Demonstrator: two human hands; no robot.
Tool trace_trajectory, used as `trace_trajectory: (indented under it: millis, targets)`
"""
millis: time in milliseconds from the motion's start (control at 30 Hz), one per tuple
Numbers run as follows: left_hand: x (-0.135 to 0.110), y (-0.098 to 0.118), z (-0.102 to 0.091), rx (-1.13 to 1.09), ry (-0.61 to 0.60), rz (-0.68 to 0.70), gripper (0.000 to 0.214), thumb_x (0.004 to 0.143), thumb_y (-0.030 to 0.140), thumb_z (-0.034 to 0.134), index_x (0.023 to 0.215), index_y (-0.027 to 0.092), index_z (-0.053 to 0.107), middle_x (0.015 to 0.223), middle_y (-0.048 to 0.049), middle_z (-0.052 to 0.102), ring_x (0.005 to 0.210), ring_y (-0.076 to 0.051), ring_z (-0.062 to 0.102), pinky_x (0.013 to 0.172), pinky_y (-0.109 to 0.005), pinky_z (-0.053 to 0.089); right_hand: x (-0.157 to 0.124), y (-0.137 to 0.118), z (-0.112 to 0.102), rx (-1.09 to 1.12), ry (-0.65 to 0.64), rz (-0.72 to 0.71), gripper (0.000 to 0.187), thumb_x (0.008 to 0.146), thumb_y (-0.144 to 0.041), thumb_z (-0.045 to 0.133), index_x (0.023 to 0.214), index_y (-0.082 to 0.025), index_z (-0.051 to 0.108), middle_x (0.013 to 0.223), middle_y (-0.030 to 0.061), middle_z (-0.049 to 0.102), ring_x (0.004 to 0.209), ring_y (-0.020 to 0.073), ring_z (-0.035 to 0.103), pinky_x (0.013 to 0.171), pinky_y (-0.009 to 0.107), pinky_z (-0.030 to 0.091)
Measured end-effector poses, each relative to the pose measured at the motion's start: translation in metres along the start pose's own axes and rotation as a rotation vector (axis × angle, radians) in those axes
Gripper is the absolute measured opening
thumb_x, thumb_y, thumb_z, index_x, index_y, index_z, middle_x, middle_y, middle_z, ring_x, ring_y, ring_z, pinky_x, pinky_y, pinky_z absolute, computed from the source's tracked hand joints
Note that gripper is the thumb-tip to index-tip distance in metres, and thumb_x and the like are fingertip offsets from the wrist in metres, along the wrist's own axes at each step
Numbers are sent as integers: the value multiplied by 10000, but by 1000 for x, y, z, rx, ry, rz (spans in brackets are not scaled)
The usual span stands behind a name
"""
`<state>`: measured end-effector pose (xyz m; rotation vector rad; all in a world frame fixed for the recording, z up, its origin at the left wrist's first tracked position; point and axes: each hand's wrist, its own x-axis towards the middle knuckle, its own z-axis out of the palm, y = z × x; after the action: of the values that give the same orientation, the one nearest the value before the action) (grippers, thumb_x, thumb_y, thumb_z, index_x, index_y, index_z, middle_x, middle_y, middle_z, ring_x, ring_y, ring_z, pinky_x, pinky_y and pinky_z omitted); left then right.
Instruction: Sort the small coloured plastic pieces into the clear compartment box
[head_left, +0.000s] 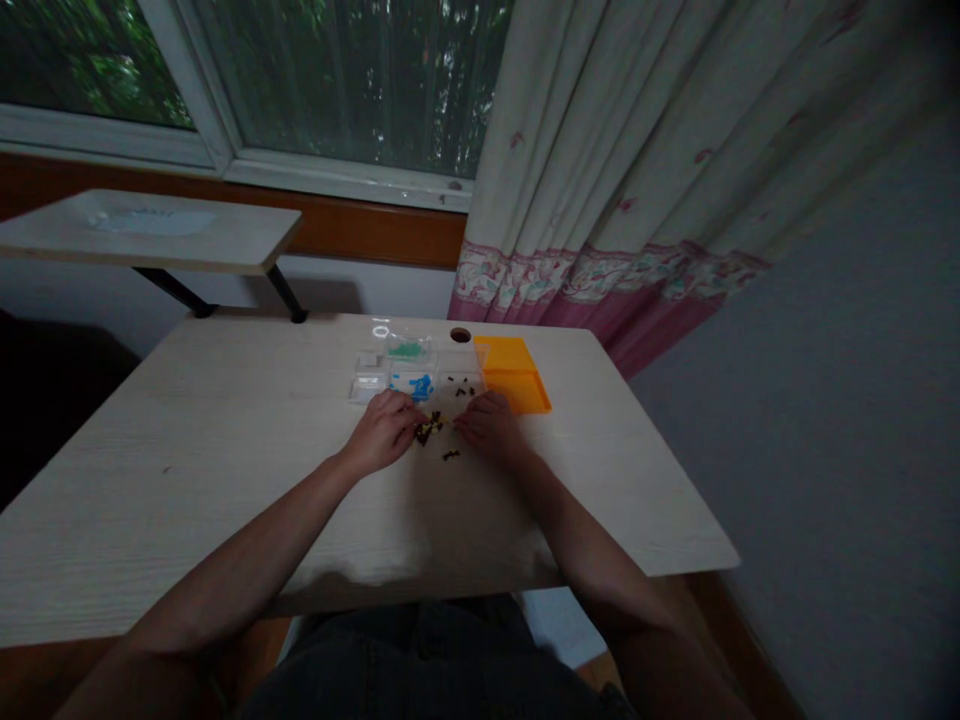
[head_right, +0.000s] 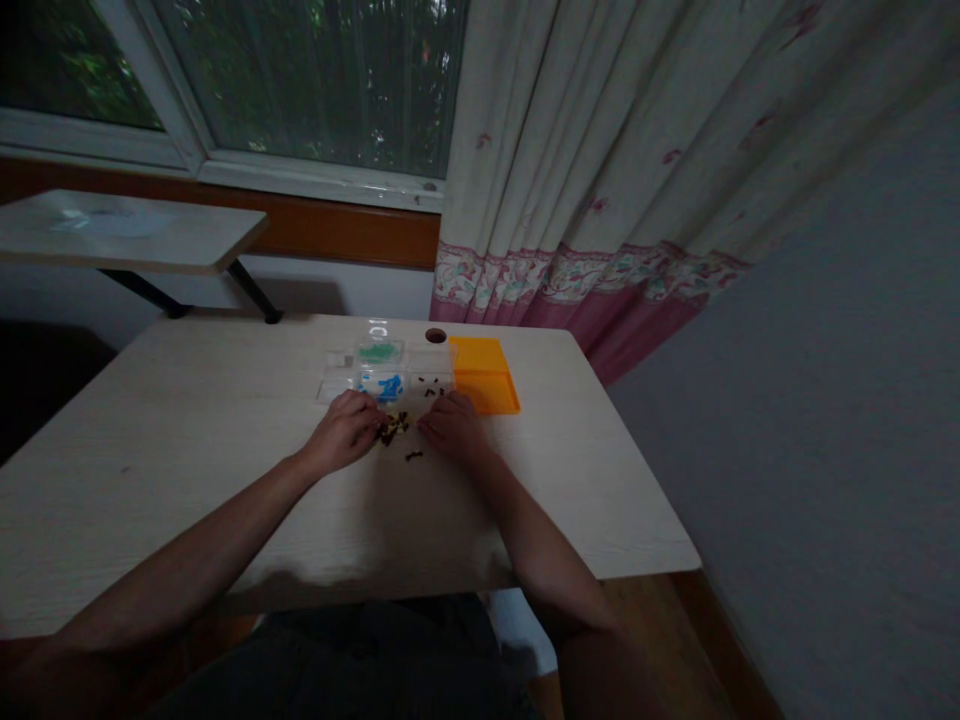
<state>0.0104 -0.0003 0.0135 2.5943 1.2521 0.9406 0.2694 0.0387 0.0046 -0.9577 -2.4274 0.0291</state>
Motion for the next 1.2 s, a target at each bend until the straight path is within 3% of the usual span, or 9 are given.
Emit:
trace_trajectory:
  millis: [200, 333, 500, 767, 933, 1200]
  targets:
    - [0, -2, 1, -15, -36, 21, 237, 861, 133, 501, 981, 212, 690, 987, -77, 608, 983, -232, 520, 872, -403, 421, -1, 4, -7, -67, -127, -23, 163, 858, -331, 680, 989, -264, 750, 894, 54, 666, 937, 216, 541, 839, 351, 400]
    - [0, -5, 0, -16, 20, -40, 236, 858, 137, 501, 990, 201, 685, 995, -80, 605, 981, -234, 514, 871, -407, 434, 0, 1, -2, -50, -123, -4, 114, 870, -301, 669, 928, -260, 759, 855, 50, 665, 922, 207, 536, 829, 337, 398]
    - [0, -7, -2, -51, 32, -48, 232, 881, 162, 480, 999, 201, 676, 986, -83, 601, 984, -234, 517, 883, -409, 450, 2, -13, 12, 31, -108, -105, 133, 877, -332, 661, 949, -272, 756, 816, 35, 672, 858, 185, 552, 787, 321, 405]
    - [1, 0, -5, -124, -83, 69, 198, 840, 162, 533, 968, 219, 673, 992, -76, 600, 1019, -232, 532, 923, -402, 434, 1, -9, 13, 61, -47, -31, 195, 930, -318, 578, 968, -248, 755, 815, 49, 671, 825, 171, 569, 792, 316, 430]
    - [1, 5, -10, -155, -206, 136, 136, 806, 293, 661, 923, 225, 671, 999, -65, 598, 1020, -235, 538, 931, -394, 420, 0, -10, 12, 82, -47, -47, 172, 921, -300, 591, 968, -240, 745, 825, 40, 665, 831, 167, 560, 779, 305, 423]
    - [0, -1, -7, -123, -223, 119, 176, 829, 380, 681, 935, 240, 681, 1017, -62, 614, 1051, -239, 538, 934, -388, 407, 0, -12, 12, 62, -44, -13, 152, 901, -261, 612, 991, -248, 734, 852, 42, 658, 864, 179, 545, 810, 316, 408]
